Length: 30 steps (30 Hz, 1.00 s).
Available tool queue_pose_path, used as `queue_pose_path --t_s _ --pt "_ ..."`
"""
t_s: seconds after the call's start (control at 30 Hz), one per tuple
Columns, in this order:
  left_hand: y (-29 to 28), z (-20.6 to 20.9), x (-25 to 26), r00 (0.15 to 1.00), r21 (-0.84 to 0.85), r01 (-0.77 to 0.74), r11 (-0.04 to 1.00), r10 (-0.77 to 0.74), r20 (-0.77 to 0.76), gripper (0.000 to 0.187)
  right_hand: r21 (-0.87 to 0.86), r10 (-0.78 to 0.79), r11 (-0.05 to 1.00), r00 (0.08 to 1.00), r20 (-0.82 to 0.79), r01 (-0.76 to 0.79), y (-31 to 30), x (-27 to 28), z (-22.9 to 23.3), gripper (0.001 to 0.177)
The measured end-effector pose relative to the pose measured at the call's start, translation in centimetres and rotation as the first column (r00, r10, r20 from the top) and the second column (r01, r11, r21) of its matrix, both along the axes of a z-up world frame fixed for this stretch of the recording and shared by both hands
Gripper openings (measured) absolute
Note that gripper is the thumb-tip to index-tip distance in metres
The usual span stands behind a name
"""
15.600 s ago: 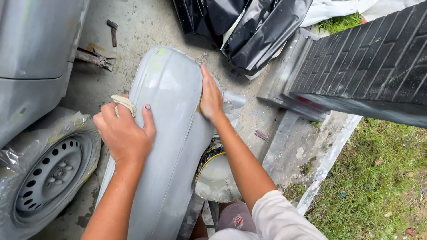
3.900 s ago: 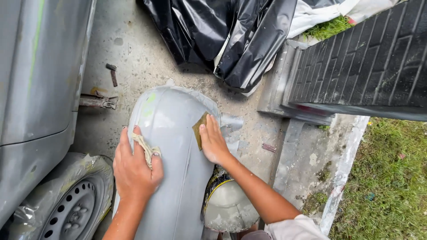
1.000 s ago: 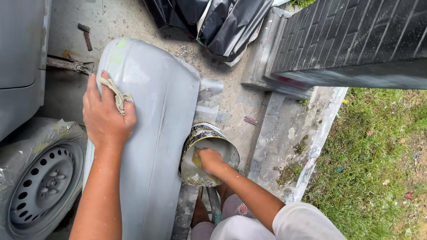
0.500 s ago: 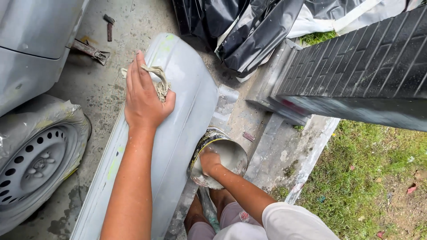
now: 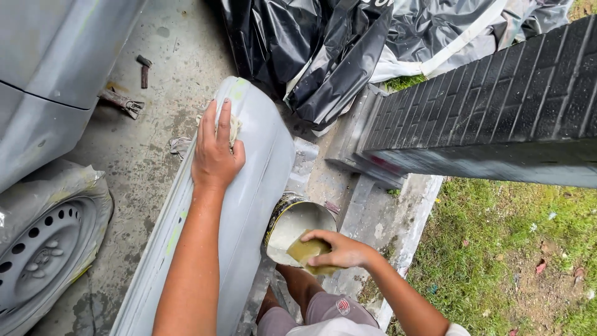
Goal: The person sands a detached car bumper with a sanding block, dipping the block into a bucket of water and wiping the surface with a cloth. The person then sands a car door panel in a similar manner.
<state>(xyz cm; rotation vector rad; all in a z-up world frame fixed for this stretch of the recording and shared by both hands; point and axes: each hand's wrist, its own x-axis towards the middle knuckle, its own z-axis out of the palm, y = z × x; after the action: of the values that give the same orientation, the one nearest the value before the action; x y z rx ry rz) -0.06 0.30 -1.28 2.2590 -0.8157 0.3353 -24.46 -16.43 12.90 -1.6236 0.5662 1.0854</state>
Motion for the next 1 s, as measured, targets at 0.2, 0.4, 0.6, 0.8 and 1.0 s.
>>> queue_pose_path --t_s 0.2,0.4,0.6,0.8,1.0 --pt "0.3 -0.4 0.4 0.998 0.122 0.015 0.992 -0.022 0.057 0.066 0.388 -0.839 0.467 0.537 -0.090 0.795 -7.5 -1.2 -11.5 0.059" --pt "-0.1 0.0 0.3 0.999 0.230 -0.032 0.973 0.022 0.047 0.052 0.135 -0.673 0.681 0.688 -0.272 0.720 -5.2 8.9 -22.6 0.133" --pt "-0.6 1.1 0.4 0.998 0.281 -0.049 0.958 0.033 0.061 0.053 0.199 -0.773 0.429 0.472 -0.424 0.881 -2.4 9.7 -21.0 0.061" --pt "-0.8 1.7 0.5 0.997 0.261 -0.062 0.963 0.050 0.053 0.051 0.092 -0.769 0.498 0.489 -0.412 0.862 -2.2 16.9 -9.5 0.099" --pt "-1.0 1.9 0.6 0.997 0.245 -0.055 0.968 0.042 0.059 0.050 0.040 -0.853 0.156 0.155 -0.499 0.987 -2.3 15.5 -18.8 0.115"
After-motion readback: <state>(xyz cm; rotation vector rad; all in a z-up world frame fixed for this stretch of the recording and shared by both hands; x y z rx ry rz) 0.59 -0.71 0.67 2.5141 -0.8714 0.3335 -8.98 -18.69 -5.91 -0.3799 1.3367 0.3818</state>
